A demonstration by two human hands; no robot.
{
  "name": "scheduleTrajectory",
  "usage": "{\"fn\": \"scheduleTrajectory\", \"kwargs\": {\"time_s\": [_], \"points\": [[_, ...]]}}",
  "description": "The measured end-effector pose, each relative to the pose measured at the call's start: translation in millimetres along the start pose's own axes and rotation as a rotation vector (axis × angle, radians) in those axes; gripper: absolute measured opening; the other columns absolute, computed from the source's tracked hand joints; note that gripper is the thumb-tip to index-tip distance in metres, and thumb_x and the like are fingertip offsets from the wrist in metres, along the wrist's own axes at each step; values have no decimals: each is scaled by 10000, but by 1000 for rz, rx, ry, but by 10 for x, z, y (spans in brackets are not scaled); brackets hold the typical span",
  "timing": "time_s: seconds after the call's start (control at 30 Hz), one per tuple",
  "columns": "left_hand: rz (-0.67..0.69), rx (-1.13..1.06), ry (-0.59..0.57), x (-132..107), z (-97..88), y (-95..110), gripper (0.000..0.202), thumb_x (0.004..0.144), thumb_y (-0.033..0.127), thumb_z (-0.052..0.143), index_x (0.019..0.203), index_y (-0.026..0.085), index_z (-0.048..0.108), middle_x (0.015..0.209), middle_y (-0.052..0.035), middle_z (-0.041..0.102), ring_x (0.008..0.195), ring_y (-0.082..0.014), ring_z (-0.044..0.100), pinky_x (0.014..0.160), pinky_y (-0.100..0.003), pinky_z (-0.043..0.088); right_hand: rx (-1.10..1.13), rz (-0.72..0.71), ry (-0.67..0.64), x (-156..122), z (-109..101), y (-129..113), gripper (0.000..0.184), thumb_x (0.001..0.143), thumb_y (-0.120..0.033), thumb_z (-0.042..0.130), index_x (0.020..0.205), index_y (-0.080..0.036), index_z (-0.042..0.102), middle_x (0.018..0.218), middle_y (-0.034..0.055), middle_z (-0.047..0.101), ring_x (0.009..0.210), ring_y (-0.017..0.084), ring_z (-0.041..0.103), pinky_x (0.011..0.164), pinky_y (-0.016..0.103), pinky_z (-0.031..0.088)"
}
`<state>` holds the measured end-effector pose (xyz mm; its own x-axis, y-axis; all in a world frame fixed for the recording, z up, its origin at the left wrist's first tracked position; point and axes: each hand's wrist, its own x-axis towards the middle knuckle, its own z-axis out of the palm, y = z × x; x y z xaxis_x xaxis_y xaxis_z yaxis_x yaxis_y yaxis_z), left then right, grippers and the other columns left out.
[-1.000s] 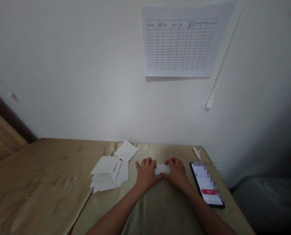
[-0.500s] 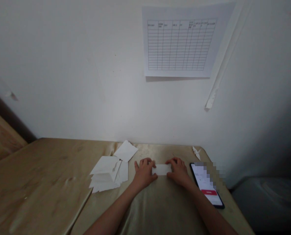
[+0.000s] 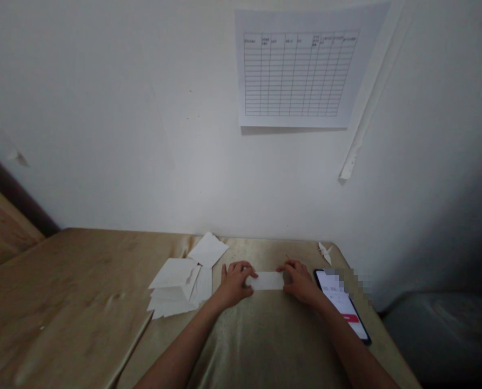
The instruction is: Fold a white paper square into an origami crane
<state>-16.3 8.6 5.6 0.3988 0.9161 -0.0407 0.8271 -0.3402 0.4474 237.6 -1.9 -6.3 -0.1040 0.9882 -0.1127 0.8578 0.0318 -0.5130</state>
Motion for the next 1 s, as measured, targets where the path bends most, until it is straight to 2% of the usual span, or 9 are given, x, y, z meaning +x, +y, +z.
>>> {"fn": "scheduleTrajectory", "kwargs": {"time_s": [0.13, 0.33, 0.47, 0.57, 0.67, 0.77, 0.93, 1.0], "points": [[6, -2, -9, -1, -19, -21, 418, 758, 225, 680, 1154, 355, 656, 1402, -2, 535, 1393, -280, 383, 1202, -633, 78, 6, -8, -1, 11, 7, 28, 647, 660, -106, 624, 1280, -292, 626, 1451, 65, 444, 1390, 247, 376, 1117, 363, 314], [30, -37, 23, -23, -25, -14, 403, 748, 206, 665, 1129, 336, 667, 1383, -8, 551, 1386, -275, 391, 1201, -641, 56, 14, -20, 17, 48, 48, 80, 615, 683, -94, 612, 1269, -277, 643, 1428, 70, 472, 1378, 237, 391, 1118, 354, 323], [37, -65, 29, -29, -34, -15, 379, 756, 218, 665, 1115, 341, 682, 1367, -7, 564, 1372, -280, 407, 1193, -662, 59, 12, -19, 46, 63, 63, 79, 509, 791, -117, 543, 1254, -289, 666, 1412, 62, 502, 1361, 219, 420, 1120, 354, 322], [42, -69, 30, -21, -33, -29, 351, 773, 260, 683, 1114, 343, 692, 1371, -15, 564, 1367, -290, 413, 1189, -669, 62, 15, -7, 58, 37, 41, 37, 416, 859, -204, 550, 1246, -279, 680, 1407, 73, 509, 1351, 230, 433, 1119, 357, 327], [44, -50, 41, -6, -19, -54, 347, 780, 297, 709, 1124, 342, 693, 1373, -20, 567, 1360, -297, 421, 1188, -662, 86, 23, -32, 65, -20, 9, -19, 465, 805, -306, 684, 1269, -275, 665, 1409, 83, 503, 1349, 262, 428, 1117, 371, 337], [59, -38, 43, 16, 1, -86, 409, 778, 306, 729, 1180, 347, 666, 1382, -24, 572, 1358, -309, 424, 1175, -672, 117, 22, -51, 93, -68, -1, -61, 537, 730, -282, 760, 1258, -268, 667, 1389, 84, 516, 1332, 272, 439, 1115, 369, 343], [58, -29, 62, 50, 16, -126, 581, 753, 326, 773, 1308, 336, 601, 1414, -54, 563, 1355, -332, 424, 1167, -649, 170, 36, -73, 157, -78, 30, -79, 511, 700, -234, 782, 1204, -227, 697, 1329, 98, 562, 1290, 282, 473, 1095, 362, 361], [61, -30, 65, 57, 14, -127, 584, 747, 330, 785, 1304, 333, 609, 1410, -54, 568, 1351, -334, 426, 1166, -627, 195, 41, -79, 177, -68, 41, -78, 500, 694, -223, 782, 1188, -223, 703, 1300, 96, 586, 1270, 284, 488, 1081, 367, 372]]}}
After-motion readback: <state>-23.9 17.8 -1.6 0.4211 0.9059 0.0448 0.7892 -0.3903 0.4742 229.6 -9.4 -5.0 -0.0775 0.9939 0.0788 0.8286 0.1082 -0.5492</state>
